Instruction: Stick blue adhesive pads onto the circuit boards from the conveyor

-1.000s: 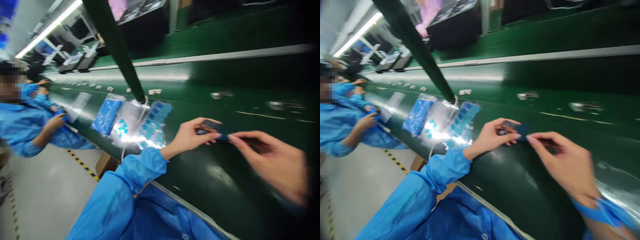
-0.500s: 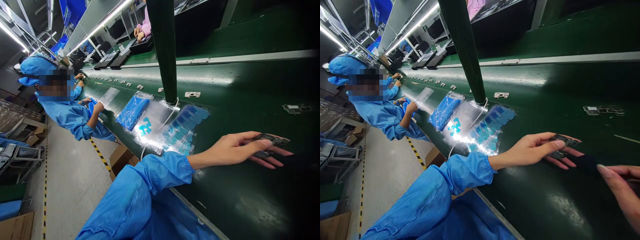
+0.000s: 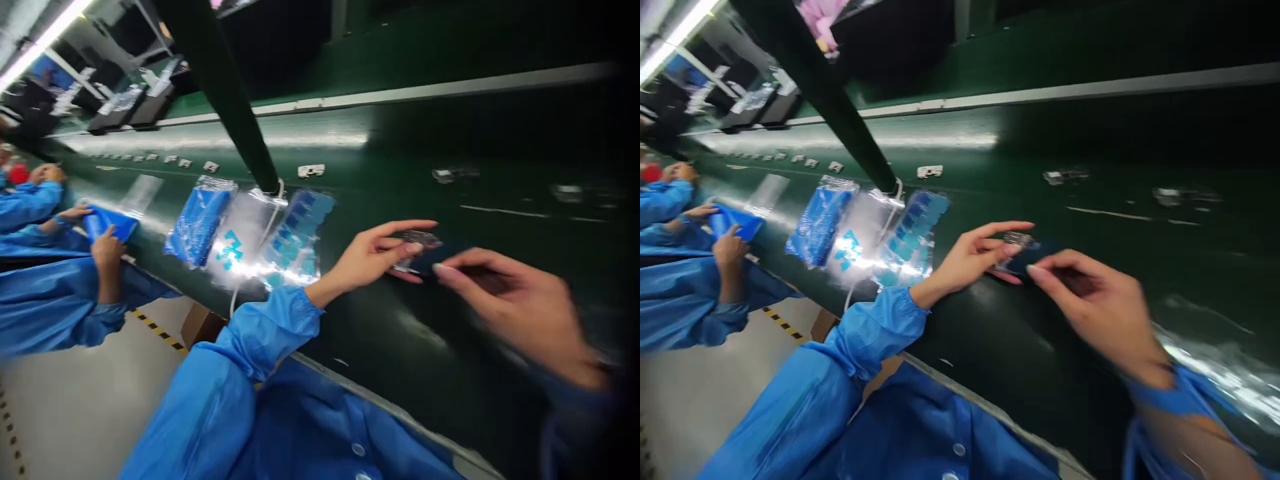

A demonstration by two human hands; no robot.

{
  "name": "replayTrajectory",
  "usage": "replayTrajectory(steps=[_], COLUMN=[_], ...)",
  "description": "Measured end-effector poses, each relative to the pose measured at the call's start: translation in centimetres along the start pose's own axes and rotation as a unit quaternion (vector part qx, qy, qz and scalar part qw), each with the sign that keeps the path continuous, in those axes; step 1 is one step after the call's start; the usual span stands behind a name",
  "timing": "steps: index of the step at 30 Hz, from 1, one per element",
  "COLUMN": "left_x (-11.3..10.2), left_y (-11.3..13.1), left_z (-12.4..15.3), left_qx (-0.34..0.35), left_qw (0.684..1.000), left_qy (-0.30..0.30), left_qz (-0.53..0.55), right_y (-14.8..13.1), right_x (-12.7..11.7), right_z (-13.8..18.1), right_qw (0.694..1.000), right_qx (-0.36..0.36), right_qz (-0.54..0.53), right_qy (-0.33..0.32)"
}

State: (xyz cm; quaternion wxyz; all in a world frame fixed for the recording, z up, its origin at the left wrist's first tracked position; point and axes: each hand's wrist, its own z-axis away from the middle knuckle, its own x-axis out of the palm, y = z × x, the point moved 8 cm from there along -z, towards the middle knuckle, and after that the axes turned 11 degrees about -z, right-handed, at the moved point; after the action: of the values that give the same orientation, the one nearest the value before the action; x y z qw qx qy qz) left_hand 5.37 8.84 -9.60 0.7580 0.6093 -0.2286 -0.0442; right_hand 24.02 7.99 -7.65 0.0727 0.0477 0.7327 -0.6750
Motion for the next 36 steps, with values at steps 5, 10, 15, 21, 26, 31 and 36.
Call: replayTrajectory(steps=[5,10,15,21,26,31,36], left_x=[0.3,0.6,0.7,0.6,0.6,0.9,0.9], left_y=[0.0,0.1,0.4,0.4,0.3,0.5,0.6], left_z=[0.3,0.5,0.6,0.5,0.5,0.5,0.5], left_qx=[-0.017,-0.032,-0.034,-0.032,-0.045,-0.059,-0.059], left_qw=[1.0,0.999,0.999,0.999,0.998,0.997,0.996], left_qy=[0.006,0.015,0.008,0.008,0.022,0.019,0.024], left_qz=[-0.004,-0.015,-0.002,-0.022,-0.029,-0.041,-0.055], right_y=[-1.4,-0.7,-1.0,-0.5,-0.4,-0.6,-0.4], right_x=[2.3,2.3,2.6,2.5,2.4,2.4,2.3], right_z=[0.2,0.4,0.7,0.8,0.7,0.7,0.8], right_qw=[0.992,0.987,0.987,0.987,0.988,0.988,0.99], right_qx=[0.022,0.035,0.034,0.051,0.06,0.059,0.062], right_qz=[-0.086,-0.111,-0.076,-0.086,-0.089,-0.096,-0.081], right_qy=[-0.087,-0.107,-0.135,-0.125,-0.107,-0.103,-0.098])
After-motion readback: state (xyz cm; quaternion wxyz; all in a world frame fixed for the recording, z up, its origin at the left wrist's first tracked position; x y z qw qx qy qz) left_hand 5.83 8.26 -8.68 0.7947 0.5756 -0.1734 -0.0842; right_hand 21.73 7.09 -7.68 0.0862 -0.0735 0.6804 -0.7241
